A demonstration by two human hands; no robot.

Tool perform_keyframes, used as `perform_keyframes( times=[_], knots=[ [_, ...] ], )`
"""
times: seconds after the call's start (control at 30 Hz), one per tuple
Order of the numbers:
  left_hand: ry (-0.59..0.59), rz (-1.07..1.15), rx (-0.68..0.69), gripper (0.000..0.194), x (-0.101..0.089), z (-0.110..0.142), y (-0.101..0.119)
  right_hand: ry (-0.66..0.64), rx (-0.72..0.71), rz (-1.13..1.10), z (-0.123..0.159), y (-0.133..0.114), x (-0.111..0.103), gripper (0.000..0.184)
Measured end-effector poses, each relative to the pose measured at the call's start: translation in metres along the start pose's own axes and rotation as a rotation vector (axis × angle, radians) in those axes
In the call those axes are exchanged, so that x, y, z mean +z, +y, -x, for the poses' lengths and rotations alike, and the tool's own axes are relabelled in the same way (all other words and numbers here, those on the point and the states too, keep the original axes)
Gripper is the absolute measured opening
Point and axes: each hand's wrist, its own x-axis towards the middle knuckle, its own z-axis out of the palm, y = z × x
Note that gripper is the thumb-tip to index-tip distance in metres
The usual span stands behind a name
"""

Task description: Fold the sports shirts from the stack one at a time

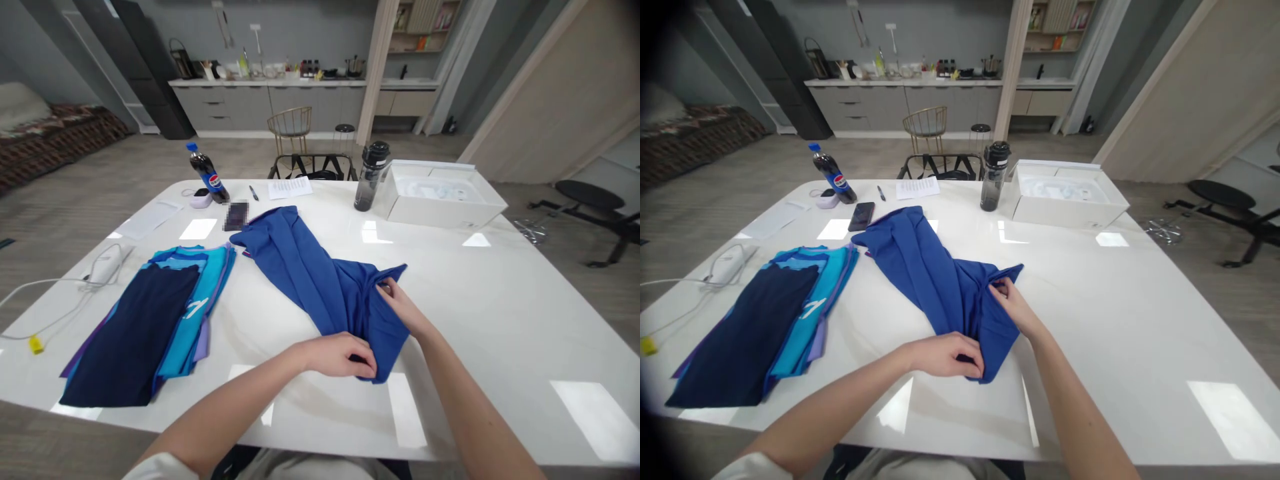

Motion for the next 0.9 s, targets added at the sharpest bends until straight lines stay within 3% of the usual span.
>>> perform_keyframes(
  times=[0.07, 0.13, 0.17, 0.23, 0.33, 0.37, 0.43, 0.53, 0.6, 0.67, 0.8, 0.9],
  knots=[
    [0.156, -0.153, -0.131, 0.020, -0.016, 0.007, -0.006, -0.228, 0.057, 0.036, 0.026, 0.007, -0.015, 0.049],
    [0.479, -0.437, -0.348, 0.030, -0.045, 0.008, -0.017, -0.402, 0.091, 0.125, 0.044, 0.011, -0.030, 0.045],
    [0.632, -0.588, -0.472, 0.036, -0.061, 0.006, -0.024, -0.409, 0.087, 0.191, 0.047, 0.012, -0.036, 0.040],
    [0.814, -0.797, -0.709, 0.056, -0.088, -0.002, -0.045, -0.232, 0.030, 0.338, 0.044, 0.011, -0.040, 0.035],
    [0.804, -0.867, -0.888, 0.073, -0.110, -0.018, -0.076, 0.144, -0.167, 0.526, 0.020, 0.008, -0.024, 0.042],
    [0.765, -0.868, -0.878, 0.073, -0.113, -0.022, -0.084, 0.175, -0.235, 0.582, 0.011, 0.007, -0.016, 0.048],
    [0.670, -0.865, -0.789, 0.072, -0.115, -0.029, -0.094, 0.090, -0.312, 0.687, 0.002, 0.006, 0.001, 0.054],
    [0.506, -0.800, -0.591, 0.069, -0.112, -0.036, -0.096, -0.129, -0.254, 0.778, 0.008, 0.003, 0.018, 0.032],
    [0.462, -0.747, -0.494, 0.063, -0.109, -0.045, -0.092, -0.281, -0.205, 0.787, 0.021, -0.002, 0.024, 0.022],
    [0.572, -0.692, -0.457, 0.059, -0.106, -0.062, -0.090, -0.408, -0.190, 0.778, 0.032, -0.010, 0.029, 0.020],
    [1.050, -0.368, -0.380, 0.040, -0.110, -0.106, -0.093, -0.557, -0.168, 0.711, 0.037, -0.030, 0.036, 0.031],
    [1.169, -0.150, -0.350, 0.005, -0.120, -0.127, -0.100, -0.525, -0.141, 0.644, 0.022, -0.035, 0.034, 0.049]
  ],
)
